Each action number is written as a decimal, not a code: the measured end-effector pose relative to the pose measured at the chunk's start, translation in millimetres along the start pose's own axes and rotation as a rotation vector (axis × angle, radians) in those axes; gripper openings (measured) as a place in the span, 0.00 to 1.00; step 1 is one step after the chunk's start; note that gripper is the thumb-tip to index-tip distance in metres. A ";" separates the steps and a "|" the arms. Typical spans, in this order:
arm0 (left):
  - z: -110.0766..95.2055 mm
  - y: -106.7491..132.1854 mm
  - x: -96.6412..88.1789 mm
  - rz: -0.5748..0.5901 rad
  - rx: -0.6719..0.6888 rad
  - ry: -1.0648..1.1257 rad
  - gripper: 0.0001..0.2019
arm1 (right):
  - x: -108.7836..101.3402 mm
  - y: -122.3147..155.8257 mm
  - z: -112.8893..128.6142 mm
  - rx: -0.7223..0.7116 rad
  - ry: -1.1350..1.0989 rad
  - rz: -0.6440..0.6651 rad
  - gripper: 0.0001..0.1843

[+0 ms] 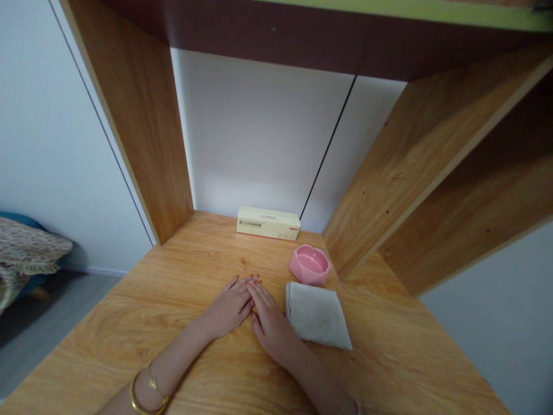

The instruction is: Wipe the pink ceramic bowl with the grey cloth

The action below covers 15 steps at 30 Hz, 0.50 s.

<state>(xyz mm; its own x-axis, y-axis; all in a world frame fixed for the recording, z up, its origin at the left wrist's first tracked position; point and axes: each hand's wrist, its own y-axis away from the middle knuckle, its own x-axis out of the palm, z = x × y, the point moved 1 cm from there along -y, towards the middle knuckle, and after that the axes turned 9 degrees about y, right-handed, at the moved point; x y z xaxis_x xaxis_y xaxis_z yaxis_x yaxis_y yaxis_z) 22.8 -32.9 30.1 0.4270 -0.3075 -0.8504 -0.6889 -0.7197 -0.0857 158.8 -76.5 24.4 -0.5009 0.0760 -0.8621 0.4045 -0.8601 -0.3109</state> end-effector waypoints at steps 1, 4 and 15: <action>0.0 0.0 -0.1 0.000 -0.002 0.001 0.22 | -0.4 -0.1 0.3 0.002 0.000 0.004 0.37; 0.4 0.4 0.3 0.004 -0.006 -0.007 0.22 | -1.5 -0.2 0.9 0.004 0.002 0.021 0.37; 1.2 -0.1 0.7 0.017 -0.010 -0.017 0.23 | 1.5 1.0 -1.9 -0.005 -0.019 0.001 0.38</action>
<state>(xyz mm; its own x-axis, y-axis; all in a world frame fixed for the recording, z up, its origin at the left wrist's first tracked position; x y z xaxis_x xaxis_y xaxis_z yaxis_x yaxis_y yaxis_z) 22.4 -32.2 28.9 0.4051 -0.3097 -0.8602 -0.6902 -0.7206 -0.0656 159.9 -76.3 22.0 -0.5148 0.0651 -0.8548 0.4094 -0.8574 -0.3118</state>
